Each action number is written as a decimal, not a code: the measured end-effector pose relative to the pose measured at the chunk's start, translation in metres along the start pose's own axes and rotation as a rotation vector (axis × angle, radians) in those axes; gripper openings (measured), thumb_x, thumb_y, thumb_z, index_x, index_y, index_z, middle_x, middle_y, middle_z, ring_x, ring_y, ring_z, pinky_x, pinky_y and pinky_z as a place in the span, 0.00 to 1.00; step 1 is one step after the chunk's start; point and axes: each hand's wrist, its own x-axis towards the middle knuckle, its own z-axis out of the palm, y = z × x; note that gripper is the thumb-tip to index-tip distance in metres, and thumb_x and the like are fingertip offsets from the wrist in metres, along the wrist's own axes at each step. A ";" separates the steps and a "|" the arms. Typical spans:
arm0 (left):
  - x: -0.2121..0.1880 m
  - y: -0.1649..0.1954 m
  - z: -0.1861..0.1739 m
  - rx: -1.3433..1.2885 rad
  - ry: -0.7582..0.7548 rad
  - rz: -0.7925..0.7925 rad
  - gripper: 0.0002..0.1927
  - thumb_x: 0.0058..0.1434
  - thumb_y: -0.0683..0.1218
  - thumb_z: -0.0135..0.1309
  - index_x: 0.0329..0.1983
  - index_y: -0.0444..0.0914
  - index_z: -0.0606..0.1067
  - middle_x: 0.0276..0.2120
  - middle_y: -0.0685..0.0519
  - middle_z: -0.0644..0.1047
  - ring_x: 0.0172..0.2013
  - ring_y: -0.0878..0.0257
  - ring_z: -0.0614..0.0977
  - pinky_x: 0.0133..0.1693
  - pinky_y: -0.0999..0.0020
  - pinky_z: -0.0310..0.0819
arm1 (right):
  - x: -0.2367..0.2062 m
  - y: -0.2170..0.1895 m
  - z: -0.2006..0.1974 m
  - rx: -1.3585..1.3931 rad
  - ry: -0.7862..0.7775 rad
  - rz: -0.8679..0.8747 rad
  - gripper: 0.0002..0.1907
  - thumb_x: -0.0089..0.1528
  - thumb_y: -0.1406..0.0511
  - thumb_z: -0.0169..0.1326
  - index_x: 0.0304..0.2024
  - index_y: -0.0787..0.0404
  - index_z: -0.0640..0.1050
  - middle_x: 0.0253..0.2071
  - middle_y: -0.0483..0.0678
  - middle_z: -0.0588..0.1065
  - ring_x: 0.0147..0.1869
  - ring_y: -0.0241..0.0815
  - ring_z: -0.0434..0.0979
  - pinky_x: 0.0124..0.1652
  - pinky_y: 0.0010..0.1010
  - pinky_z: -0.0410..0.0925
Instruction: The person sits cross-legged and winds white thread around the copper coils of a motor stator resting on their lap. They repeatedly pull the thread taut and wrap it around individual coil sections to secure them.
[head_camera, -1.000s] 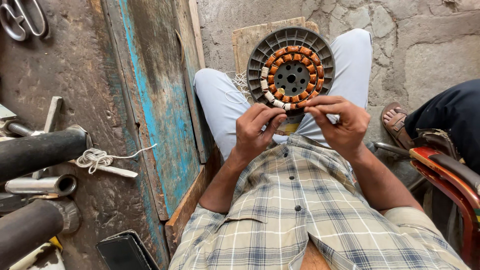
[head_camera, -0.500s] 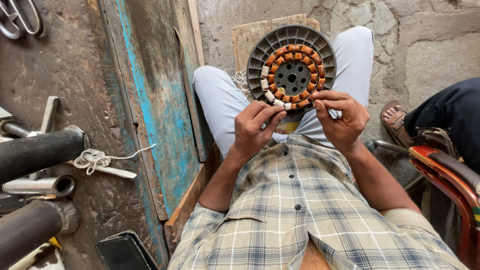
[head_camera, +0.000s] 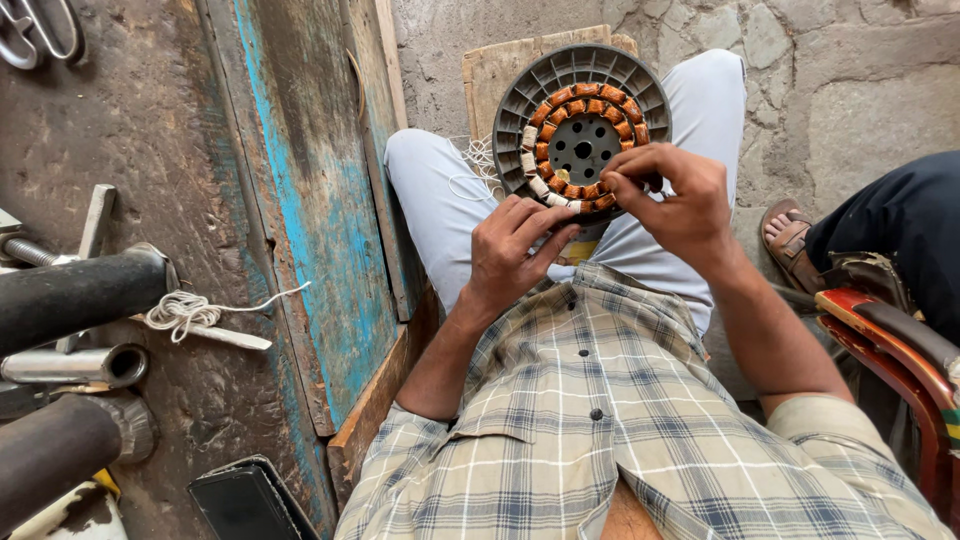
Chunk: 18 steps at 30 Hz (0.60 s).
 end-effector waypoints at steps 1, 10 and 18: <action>0.000 -0.001 0.001 0.022 -0.006 0.015 0.15 0.60 0.44 0.68 0.49 0.40 0.80 0.35 0.55 0.79 0.35 0.62 0.78 0.34 0.66 0.75 | 0.006 -0.001 -0.002 -0.003 -0.032 0.046 0.04 0.66 0.71 0.64 0.39 0.65 0.80 0.40 0.51 0.82 0.38 0.37 0.82 0.38 0.27 0.74; -0.002 -0.010 0.006 0.130 -0.024 0.119 0.18 0.62 0.44 0.68 0.54 0.43 0.78 0.34 0.57 0.76 0.34 0.63 0.76 0.34 0.65 0.74 | 0.029 -0.015 -0.004 -0.128 -0.224 0.093 0.05 0.63 0.68 0.65 0.41 0.62 0.83 0.37 0.48 0.82 0.38 0.39 0.84 0.38 0.30 0.75; -0.001 -0.005 0.011 0.003 0.007 0.180 0.11 0.59 0.42 0.67 0.46 0.42 0.83 0.37 0.57 0.79 0.34 0.64 0.80 0.34 0.68 0.77 | 0.018 -0.022 0.001 -0.159 -0.055 0.050 0.11 0.63 0.67 0.67 0.45 0.64 0.81 0.41 0.51 0.78 0.38 0.40 0.82 0.37 0.27 0.77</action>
